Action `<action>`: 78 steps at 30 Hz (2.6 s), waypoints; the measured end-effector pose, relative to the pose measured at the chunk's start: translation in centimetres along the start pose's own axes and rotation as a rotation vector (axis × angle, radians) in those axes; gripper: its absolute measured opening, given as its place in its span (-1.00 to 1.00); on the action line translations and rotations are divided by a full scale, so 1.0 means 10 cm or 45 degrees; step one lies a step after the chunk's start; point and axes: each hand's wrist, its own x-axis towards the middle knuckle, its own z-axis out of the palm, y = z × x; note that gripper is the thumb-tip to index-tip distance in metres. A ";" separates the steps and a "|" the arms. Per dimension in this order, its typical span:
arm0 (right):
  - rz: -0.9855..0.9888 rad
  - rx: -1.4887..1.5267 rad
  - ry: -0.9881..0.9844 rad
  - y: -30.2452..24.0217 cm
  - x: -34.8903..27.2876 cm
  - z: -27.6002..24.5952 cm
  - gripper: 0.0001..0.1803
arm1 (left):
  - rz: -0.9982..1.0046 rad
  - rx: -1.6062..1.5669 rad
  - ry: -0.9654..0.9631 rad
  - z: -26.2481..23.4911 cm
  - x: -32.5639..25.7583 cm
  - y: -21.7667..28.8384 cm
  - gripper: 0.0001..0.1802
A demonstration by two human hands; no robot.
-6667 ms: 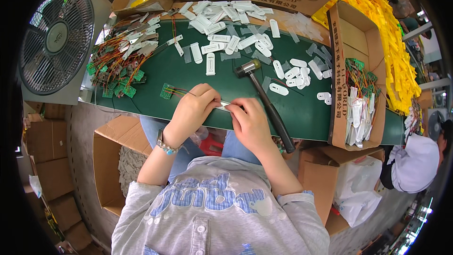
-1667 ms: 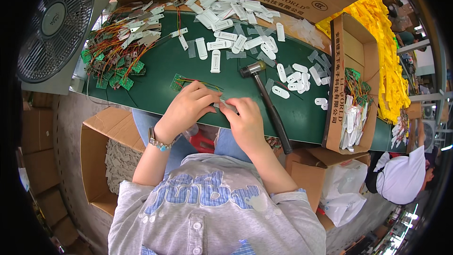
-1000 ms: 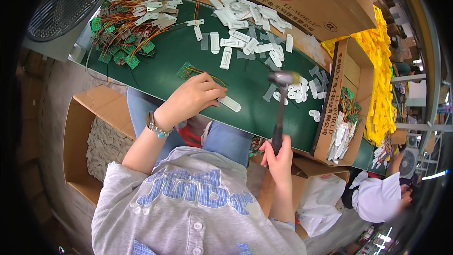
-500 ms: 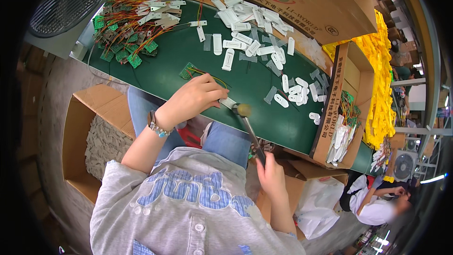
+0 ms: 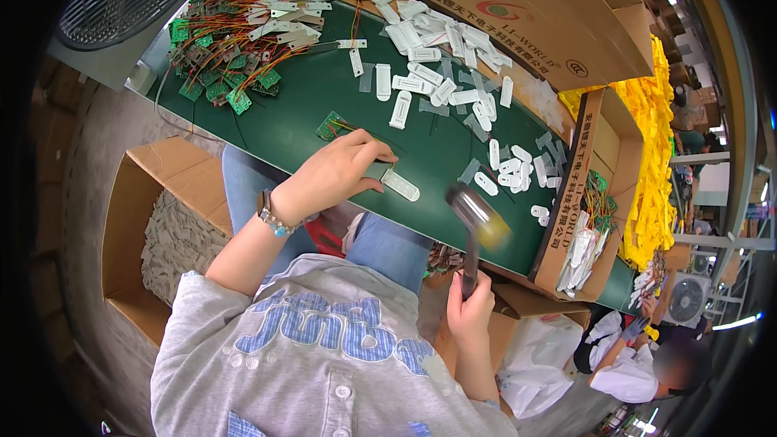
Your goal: Assembling small electronic modules by placing circuit boards into plastic housings and securing them with a mallet.
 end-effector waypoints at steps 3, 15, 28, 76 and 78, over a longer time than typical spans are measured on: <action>-0.057 0.048 0.062 0.02 0.03 0.14 -0.74 | -0.006 -0.012 -0.015 -0.01 -0.03 -0.03 -0.45; 0.182 0.243 0.253 0.05 0.51 0.01 -0.63 | -0.024 0.045 -0.059 -0.02 0.01 -0.02 -0.46; -0.580 -0.226 -0.130 -0.28 1.39 0.15 -0.56 | 0.072 0.141 -0.081 0.02 -0.04 0.00 -0.59; -0.756 -0.402 0.079 -0.63 2.33 0.70 -0.77 | 0.080 0.404 0.088 0.04 -0.13 -0.01 -0.54; -0.778 -0.179 0.176 -0.55 2.13 0.59 -0.73 | 0.067 0.397 0.096 0.04 -0.12 -0.01 -0.54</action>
